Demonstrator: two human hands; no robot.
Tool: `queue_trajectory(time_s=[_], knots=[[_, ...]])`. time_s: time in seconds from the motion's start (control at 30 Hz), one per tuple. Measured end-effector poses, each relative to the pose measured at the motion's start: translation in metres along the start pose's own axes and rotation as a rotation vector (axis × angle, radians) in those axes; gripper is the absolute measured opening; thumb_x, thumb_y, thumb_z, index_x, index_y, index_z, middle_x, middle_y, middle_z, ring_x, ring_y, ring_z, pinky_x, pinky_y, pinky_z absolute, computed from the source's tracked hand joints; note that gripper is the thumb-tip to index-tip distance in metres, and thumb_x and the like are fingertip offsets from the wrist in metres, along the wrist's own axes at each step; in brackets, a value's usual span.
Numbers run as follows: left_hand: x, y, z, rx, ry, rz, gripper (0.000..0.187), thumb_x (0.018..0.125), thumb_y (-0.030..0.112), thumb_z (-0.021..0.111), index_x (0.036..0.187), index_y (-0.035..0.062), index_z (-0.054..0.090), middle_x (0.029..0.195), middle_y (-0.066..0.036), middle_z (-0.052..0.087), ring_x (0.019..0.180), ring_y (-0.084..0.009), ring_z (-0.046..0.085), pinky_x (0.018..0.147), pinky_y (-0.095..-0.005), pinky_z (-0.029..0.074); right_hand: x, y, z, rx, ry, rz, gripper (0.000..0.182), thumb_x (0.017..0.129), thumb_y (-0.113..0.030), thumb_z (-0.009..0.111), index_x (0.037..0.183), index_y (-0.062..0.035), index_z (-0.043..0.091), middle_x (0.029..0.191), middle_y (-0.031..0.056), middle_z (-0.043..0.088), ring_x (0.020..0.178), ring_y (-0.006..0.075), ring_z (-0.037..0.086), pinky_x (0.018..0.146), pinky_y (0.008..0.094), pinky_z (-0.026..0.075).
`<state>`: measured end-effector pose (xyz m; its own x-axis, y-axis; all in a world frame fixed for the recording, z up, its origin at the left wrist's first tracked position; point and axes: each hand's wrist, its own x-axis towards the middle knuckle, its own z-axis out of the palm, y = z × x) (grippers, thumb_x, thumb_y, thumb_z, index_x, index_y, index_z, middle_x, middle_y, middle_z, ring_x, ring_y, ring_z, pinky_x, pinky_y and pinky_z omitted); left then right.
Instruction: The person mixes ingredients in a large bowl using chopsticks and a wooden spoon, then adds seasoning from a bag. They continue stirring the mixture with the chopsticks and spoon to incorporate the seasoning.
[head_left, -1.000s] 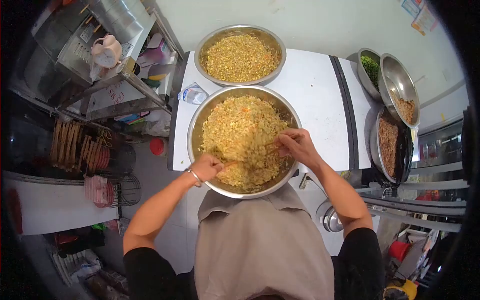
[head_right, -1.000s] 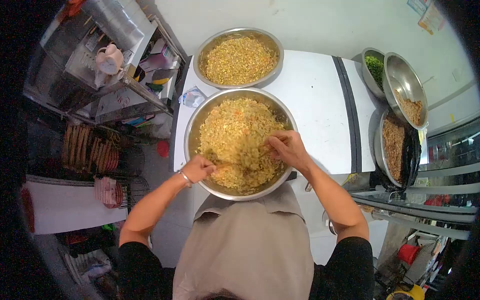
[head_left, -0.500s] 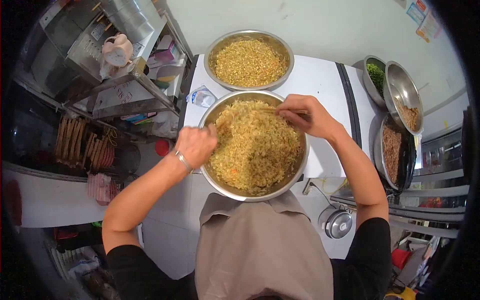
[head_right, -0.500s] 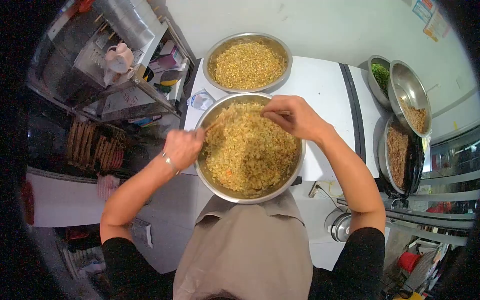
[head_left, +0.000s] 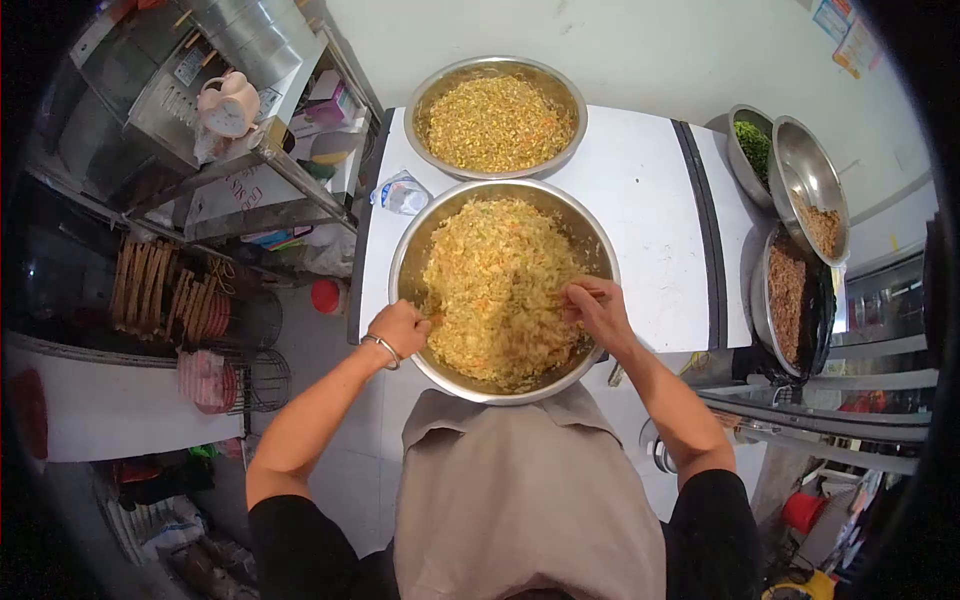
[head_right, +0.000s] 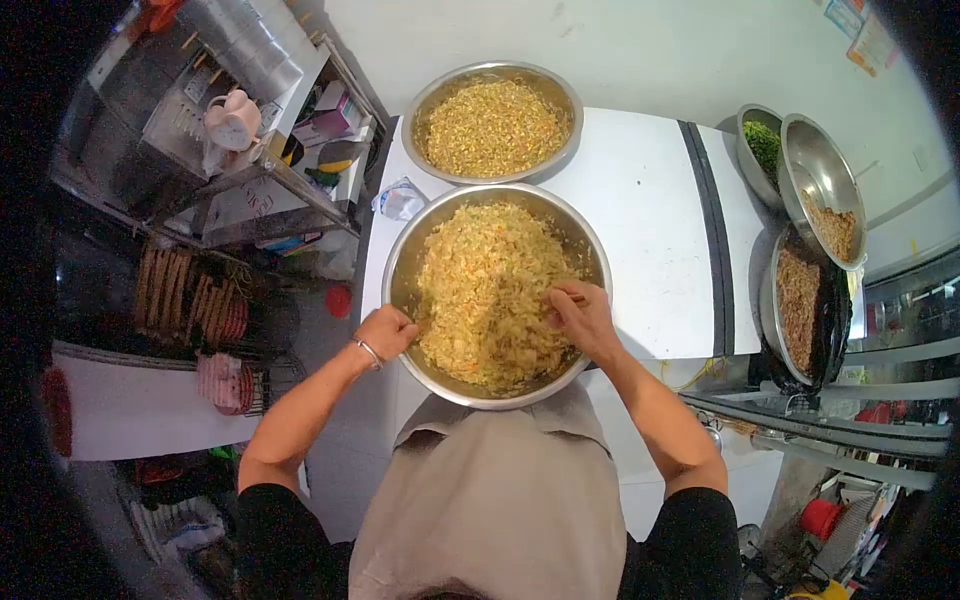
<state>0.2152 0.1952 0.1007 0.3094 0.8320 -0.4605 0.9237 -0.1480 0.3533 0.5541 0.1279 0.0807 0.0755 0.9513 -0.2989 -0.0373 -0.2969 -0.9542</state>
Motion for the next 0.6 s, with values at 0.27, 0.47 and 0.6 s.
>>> queue_trajectory(time_s=[0.27, 0.47, 0.6], knots=[[-0.022, 0.052, -0.087, 0.52, 0.051, -0.025, 0.024, 0.084, 0.025, 0.061, 0.08, 0.006, 0.074, 0.079, -0.021, 0.07, 0.078, -0.0384, 0.069, 0.074, -0.047, 0.056, 0.018, -0.077, -0.044, -0.774, -0.052, -0.474, 0.025, 0.094, -0.017, 0.058, 0.083, 0.0026, 0.069, 0.074, 0.0065, 0.067, 0.067, 0.0141, 0.064, 0.061, 0.0286, 0.052], [0.051, 0.012, 0.017, 0.183, 0.207, -0.066, 0.024, 0.084, 0.027, 0.06, 0.081, 0.0076, 0.074, 0.08, -0.021, 0.069, 0.077, -0.0387, 0.068, 0.074, -0.0491, 0.055, 0.068, 0.016, -0.012, 0.046, 0.03, -0.121, 0.022, 0.095, -0.018, 0.059, 0.093, 0.0011, 0.069, 0.081, 0.0065, 0.067, 0.064, 0.0125, 0.062, 0.059, 0.0269, 0.052], [0.026, 0.028, -0.008, 0.178, 0.138, 0.082, 0.021, 0.084, 0.026, 0.06, 0.086, 0.0136, 0.075, 0.078, -0.019, 0.068, 0.076, -0.0384, 0.067, 0.071, -0.0481, 0.054, 0.042, -0.018, 0.003, -0.006, -0.094, -0.151, 0.018, 0.095, -0.011, 0.059, 0.094, 0.0044, 0.068, 0.082, 0.008, 0.067, 0.07, 0.0159, 0.066, 0.063, 0.0285, 0.054]])
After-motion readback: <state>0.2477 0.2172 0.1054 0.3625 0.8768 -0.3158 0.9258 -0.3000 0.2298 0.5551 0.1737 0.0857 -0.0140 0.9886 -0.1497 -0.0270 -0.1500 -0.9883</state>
